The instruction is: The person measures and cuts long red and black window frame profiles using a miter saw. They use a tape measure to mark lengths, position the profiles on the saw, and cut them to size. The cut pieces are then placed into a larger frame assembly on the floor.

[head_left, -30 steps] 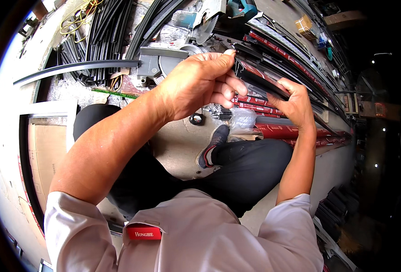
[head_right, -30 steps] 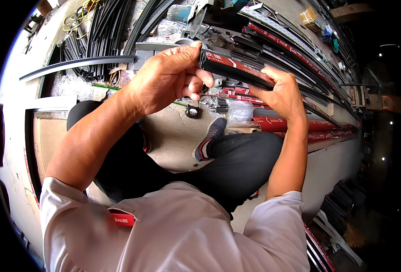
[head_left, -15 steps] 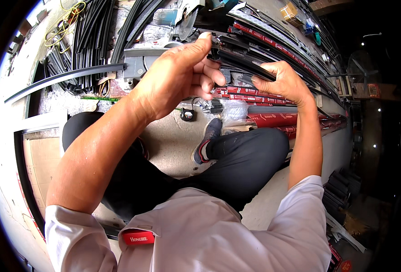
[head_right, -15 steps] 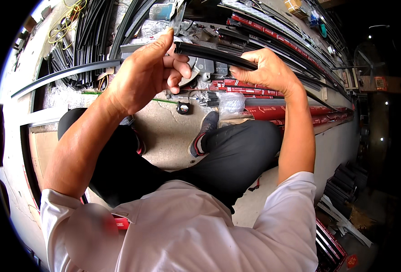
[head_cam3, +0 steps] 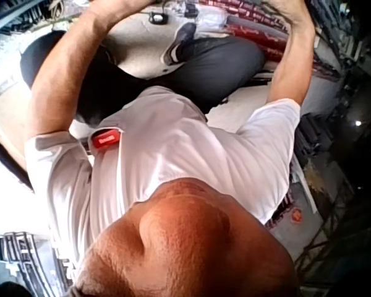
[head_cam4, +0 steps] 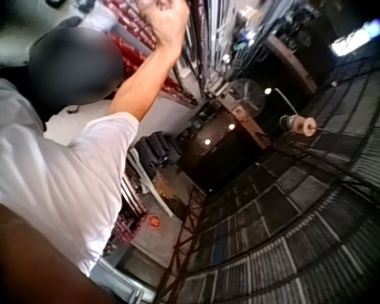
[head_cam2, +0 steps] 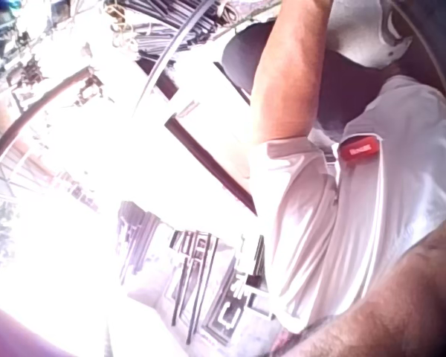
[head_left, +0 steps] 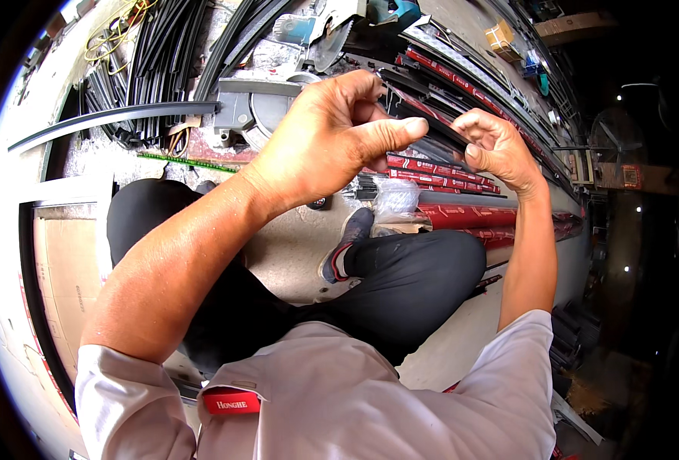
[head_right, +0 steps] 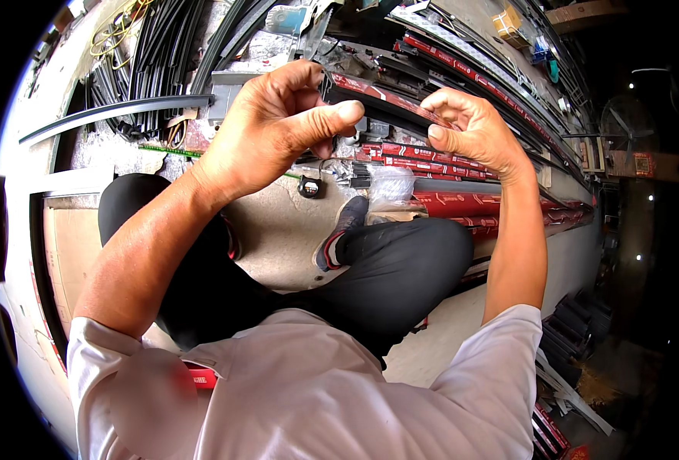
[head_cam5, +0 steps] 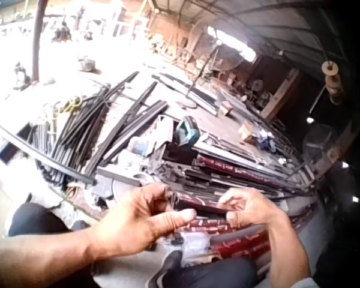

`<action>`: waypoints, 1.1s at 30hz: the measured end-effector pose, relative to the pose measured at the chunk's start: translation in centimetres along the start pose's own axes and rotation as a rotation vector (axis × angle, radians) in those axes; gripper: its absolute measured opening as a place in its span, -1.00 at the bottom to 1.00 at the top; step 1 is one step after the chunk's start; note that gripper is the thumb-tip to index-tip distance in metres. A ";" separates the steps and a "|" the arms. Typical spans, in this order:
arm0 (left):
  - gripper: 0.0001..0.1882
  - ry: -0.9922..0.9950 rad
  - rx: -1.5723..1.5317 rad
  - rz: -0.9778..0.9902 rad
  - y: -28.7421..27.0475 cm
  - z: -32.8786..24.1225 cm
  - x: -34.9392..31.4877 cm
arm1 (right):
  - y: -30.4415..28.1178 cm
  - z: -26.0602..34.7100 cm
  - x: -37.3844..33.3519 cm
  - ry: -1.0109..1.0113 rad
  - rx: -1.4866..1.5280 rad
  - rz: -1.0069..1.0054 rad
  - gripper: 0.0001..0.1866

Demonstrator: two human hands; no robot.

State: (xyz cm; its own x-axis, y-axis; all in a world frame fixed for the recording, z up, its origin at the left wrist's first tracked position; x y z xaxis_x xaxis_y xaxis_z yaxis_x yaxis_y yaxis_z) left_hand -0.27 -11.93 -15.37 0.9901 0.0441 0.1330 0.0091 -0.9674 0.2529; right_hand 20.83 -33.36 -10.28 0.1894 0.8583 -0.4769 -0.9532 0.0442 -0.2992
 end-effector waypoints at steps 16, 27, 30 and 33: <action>-0.65 -0.016 -0.110 -0.020 1.0 -0.2 0.9 | -0.8 0.5 0.0 -0.105 -0.407 -0.210 -0.28; -0.65 -0.050 -0.081 -0.031 1.0 -0.3 1.1 | 0.6 1.8 0.8 -0.188 -0.320 -0.149 -0.42; -0.67 -0.058 -0.093 -0.026 0.9 -0.1 1.1 | -0.4 0.7 0.5 -0.164 -0.304 -0.140 -0.47; -0.69 -0.067 -0.125 -0.031 0.8 0.1 1.0 | 0.3 0.5 0.2 -0.164 -0.278 -0.234 -0.52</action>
State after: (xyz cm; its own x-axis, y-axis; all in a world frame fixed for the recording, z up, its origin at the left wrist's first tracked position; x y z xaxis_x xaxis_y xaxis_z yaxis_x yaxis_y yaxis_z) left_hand 0.75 -12.70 -15.14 0.9968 0.0521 0.0598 0.0261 -0.9271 0.3739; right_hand 20.46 -32.94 -10.00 0.3324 0.9126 -0.2379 -0.7842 0.1273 -0.6073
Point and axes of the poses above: each hand's wrist, its own x-axis towards the middle knuckle, its own y-axis out of the palm, z = x × y, the point moved 2 cm from there along x, towards the middle knuckle, and after that the axes turned 12 degrees about z, right-handed, at the moved point
